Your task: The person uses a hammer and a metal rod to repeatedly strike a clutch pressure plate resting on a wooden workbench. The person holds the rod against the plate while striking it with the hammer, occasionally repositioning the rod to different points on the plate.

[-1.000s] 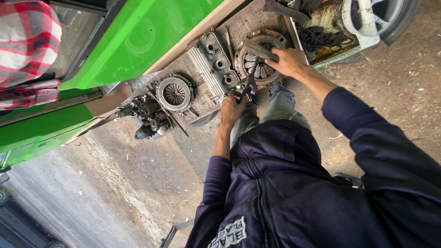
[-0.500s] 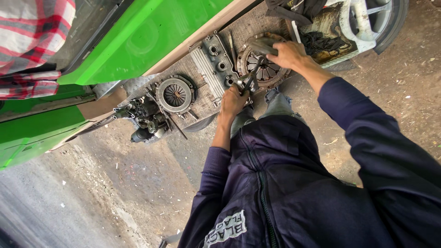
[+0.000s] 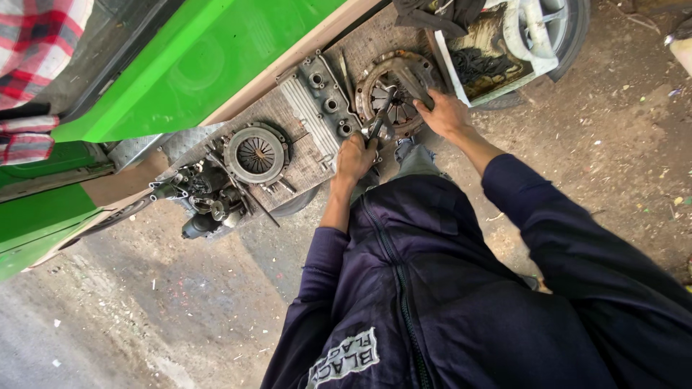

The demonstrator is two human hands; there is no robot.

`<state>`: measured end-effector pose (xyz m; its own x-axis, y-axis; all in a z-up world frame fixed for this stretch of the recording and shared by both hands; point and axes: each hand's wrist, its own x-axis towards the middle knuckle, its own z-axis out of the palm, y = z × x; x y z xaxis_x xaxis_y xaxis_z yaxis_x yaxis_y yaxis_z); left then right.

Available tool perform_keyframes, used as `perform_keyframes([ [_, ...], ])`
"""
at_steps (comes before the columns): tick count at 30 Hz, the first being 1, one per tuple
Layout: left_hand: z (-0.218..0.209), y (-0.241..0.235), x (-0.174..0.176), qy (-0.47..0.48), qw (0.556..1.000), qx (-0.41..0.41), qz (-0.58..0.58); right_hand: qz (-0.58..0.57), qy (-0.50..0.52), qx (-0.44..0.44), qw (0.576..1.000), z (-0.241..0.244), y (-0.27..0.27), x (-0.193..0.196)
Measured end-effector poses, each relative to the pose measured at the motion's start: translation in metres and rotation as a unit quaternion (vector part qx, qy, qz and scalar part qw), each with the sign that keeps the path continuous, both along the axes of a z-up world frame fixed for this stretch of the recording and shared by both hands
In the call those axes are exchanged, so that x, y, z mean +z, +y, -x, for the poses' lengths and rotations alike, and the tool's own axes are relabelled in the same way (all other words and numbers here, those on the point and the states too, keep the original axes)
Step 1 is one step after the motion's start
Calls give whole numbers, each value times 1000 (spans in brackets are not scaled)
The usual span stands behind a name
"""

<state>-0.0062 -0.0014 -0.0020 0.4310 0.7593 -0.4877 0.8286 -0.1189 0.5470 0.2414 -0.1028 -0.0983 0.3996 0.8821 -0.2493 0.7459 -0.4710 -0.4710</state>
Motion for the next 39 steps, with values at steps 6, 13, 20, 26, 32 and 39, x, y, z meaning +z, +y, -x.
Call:
perform_keyframes([
  [6, 1, 6, -6, -43, 999, 3, 10, 81, 111, -85, 987, 19, -15, 10],
  [13, 6, 19, -15, -127, 971, 80, 187, 82, 129, -62, 986, 24, -9, 10],
  [20, 13, 30, -32, -221, 906, 160, 325, 137, 140, -91, 976, 22, 12, 21],
  [26, 13, 34, -46, -274, 810, 270, 443, 148, 179, -83, 969, 22, 21, 16],
  [32, 29, 40, -45, -290, 769, 299, 484, 31, 56, -25, 998, 26, 18, -14],
  [39, 22, 45, -54, -301, 679, 328, 584, 172, 151, -62, 971, 15, 9, -24],
])
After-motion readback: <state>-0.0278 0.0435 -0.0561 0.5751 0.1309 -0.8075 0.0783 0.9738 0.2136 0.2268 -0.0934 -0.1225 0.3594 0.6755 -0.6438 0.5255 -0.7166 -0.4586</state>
